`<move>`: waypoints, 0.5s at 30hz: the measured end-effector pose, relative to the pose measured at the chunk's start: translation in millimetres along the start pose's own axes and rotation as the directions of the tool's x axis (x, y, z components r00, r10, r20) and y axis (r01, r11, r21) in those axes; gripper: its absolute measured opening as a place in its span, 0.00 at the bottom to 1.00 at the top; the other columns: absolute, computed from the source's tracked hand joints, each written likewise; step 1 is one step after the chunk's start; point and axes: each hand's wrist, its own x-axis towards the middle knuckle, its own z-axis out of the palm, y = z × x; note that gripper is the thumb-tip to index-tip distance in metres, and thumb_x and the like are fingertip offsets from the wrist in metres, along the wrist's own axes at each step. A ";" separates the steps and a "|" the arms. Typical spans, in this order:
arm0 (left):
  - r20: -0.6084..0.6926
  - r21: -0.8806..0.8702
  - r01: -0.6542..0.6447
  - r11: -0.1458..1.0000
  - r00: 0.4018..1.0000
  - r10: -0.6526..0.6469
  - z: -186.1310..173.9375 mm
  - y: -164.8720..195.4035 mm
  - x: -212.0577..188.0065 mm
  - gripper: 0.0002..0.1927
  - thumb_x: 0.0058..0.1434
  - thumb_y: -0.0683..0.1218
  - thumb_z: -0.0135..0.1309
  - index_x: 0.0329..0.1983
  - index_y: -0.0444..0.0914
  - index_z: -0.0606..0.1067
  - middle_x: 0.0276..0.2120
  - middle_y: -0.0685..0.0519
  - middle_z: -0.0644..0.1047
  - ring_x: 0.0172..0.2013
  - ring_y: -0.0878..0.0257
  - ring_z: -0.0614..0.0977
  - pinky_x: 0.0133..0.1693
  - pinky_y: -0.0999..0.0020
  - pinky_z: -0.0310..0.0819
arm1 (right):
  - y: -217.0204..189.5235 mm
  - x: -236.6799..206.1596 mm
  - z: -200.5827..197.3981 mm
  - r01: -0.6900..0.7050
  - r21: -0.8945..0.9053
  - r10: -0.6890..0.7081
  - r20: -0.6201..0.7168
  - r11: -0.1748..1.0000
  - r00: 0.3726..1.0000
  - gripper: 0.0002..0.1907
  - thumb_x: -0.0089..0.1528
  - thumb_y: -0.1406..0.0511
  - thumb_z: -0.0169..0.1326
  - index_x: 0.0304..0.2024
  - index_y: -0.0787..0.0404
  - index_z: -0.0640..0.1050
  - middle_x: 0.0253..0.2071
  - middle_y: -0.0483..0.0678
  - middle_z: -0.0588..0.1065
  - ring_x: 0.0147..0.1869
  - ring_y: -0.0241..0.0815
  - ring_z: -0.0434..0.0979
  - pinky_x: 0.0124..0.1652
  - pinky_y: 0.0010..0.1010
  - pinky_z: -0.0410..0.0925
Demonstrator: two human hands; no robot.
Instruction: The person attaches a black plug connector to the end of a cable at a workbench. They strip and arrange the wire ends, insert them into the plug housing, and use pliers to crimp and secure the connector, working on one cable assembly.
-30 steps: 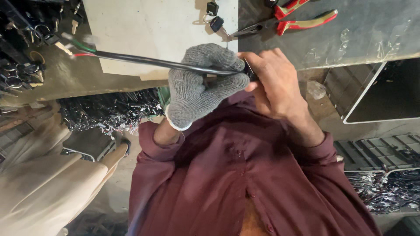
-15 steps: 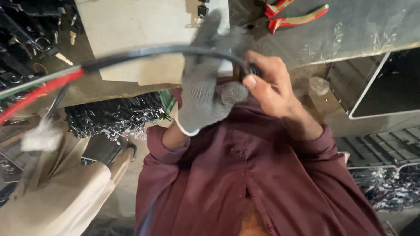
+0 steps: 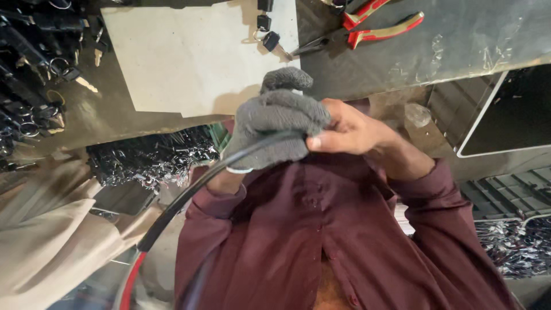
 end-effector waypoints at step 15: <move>-0.407 -0.241 0.087 0.967 0.895 -0.182 23.2 -36.0 -4.3 0.20 0.80 0.48 0.51 0.68 0.34 0.65 0.54 0.53 0.74 0.51 0.68 0.76 0.54 0.76 0.72 | -40.5 18.4 -6.9 -0.202 -0.979 -0.519 -0.180 0.014 0.836 0.42 0.60 0.37 0.57 0.58 0.61 0.66 0.57 0.53 0.70 0.59 0.55 0.71 0.57 0.51 0.60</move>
